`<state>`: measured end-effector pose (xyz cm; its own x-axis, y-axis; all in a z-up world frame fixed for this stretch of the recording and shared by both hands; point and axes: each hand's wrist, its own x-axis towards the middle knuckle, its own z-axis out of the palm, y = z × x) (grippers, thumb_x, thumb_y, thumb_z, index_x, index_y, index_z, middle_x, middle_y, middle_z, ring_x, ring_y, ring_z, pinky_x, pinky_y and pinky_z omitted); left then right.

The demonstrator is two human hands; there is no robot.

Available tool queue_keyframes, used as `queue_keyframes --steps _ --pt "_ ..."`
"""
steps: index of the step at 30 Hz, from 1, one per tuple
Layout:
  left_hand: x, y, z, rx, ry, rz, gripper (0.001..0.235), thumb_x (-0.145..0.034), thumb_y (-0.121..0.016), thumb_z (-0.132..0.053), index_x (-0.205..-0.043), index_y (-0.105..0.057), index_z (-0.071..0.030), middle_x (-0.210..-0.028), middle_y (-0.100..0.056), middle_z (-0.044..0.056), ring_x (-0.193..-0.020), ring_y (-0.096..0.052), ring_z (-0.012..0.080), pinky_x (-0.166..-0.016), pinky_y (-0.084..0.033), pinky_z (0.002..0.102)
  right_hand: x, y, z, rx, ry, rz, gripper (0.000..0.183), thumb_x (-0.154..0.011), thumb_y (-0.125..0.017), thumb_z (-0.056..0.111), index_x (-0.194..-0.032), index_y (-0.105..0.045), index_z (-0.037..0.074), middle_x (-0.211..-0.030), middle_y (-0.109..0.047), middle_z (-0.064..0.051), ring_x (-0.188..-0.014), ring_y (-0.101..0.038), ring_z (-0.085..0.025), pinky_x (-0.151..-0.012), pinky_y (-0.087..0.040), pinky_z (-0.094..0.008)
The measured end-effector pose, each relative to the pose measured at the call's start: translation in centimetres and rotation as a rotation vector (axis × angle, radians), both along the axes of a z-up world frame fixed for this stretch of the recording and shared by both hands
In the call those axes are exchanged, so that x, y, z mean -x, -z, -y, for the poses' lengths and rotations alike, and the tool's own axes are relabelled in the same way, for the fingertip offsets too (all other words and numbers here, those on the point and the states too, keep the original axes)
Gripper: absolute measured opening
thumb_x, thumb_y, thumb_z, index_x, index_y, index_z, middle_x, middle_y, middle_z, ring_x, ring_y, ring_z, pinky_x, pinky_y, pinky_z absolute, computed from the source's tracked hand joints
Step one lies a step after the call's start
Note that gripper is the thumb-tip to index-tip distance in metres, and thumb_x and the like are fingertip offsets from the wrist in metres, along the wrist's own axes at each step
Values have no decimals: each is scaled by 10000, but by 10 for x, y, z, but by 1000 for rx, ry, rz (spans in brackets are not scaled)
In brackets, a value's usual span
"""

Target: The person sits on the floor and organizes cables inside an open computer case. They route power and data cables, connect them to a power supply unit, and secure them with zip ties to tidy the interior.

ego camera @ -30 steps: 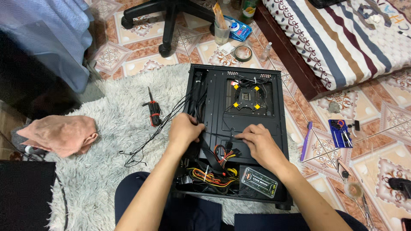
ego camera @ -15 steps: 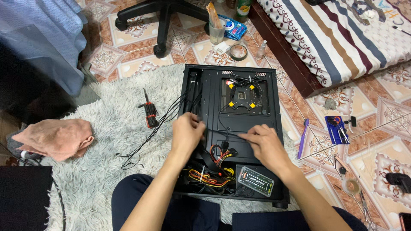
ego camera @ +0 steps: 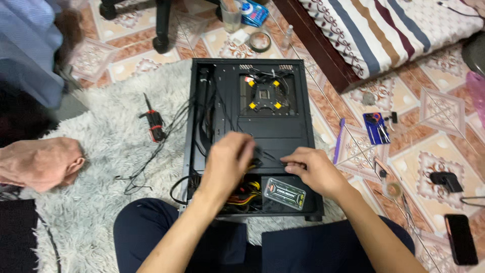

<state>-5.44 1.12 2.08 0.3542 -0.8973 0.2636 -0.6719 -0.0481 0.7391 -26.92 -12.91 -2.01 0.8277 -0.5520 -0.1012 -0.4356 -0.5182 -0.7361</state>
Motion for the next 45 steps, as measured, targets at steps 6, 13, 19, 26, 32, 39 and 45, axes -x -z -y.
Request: queue_keyframes --steps 6,13,19,26,32,39,45 --pt "80 23 -37 -281 28 -168 265 -898 -772 -153 -1094 -680 0 -1028 -697 157 -893 -724 375 -714 -563 470 -10 0 2 -334 144 -220 178 -819 -835 133 -987 -820 76 -855 -830 -39 -803 -753 -70 -789 -584 -199" --pt "107 58 -34 -353 -64 -187 609 -866 -793 -126 -1411 -549 -3 -1156 -563 172 -926 -690 441 -747 -559 521 -12 5 -3 -228 73 -239 89 -820 -839 124 -888 -784 108 -773 -812 0 -738 -735 -58 -723 -566 -212" --pt "98 52 -33 -421 -106 -320 519 -730 -865 -30 -1170 -602 -112 -1132 -618 117 -985 -679 324 -841 -527 432 -8 10 -8 -484 172 -119 115 -824 -824 18 -922 -767 33 -803 -786 -76 -754 -750 -112 -729 -605 -216" --pt "95 51 -33 -521 -139 -483 491 -699 -922 -101 -1062 -599 -168 -906 -711 -21 -625 -570 142 -662 -494 319 -7 7 -17 -562 160 -46 142 -807 -847 49 -929 -776 35 -807 -773 -64 -758 -718 -97 -736 -603 -217" --pt "90 47 -31 -537 -156 -559 464 -706 -926 -66 -1048 -625 -153 -831 -701 -35 -603 -563 99 -627 -513 269 -10 -13 -22 -402 92 -102 116 -828 -837 127 -918 -792 68 -794 -792 -15 -742 -723 -71 -737 -603 -212" --pt "91 51 -31 -504 -126 -445 191 -834 -847 -187 -968 -728 -120 -729 -694 11 -626 -556 162 -645 -473 323 -8 -6 -28 -332 72 -28 65 -852 -806 123 -909 -788 98 -759 -790 22 -702 -707 -41 -710 -586 -204" --pt "88 50 -29 -471 -135 -455 123 -895 -795 -166 -927 -696 -100 -729 -735 7 -596 -592 149 -635 -490 314 -10 -31 -35 -282 59 60 410 -848 -785 78 -1232 -664 155 -793 -797 20 -817 -772 -73 -826 -559 -221"
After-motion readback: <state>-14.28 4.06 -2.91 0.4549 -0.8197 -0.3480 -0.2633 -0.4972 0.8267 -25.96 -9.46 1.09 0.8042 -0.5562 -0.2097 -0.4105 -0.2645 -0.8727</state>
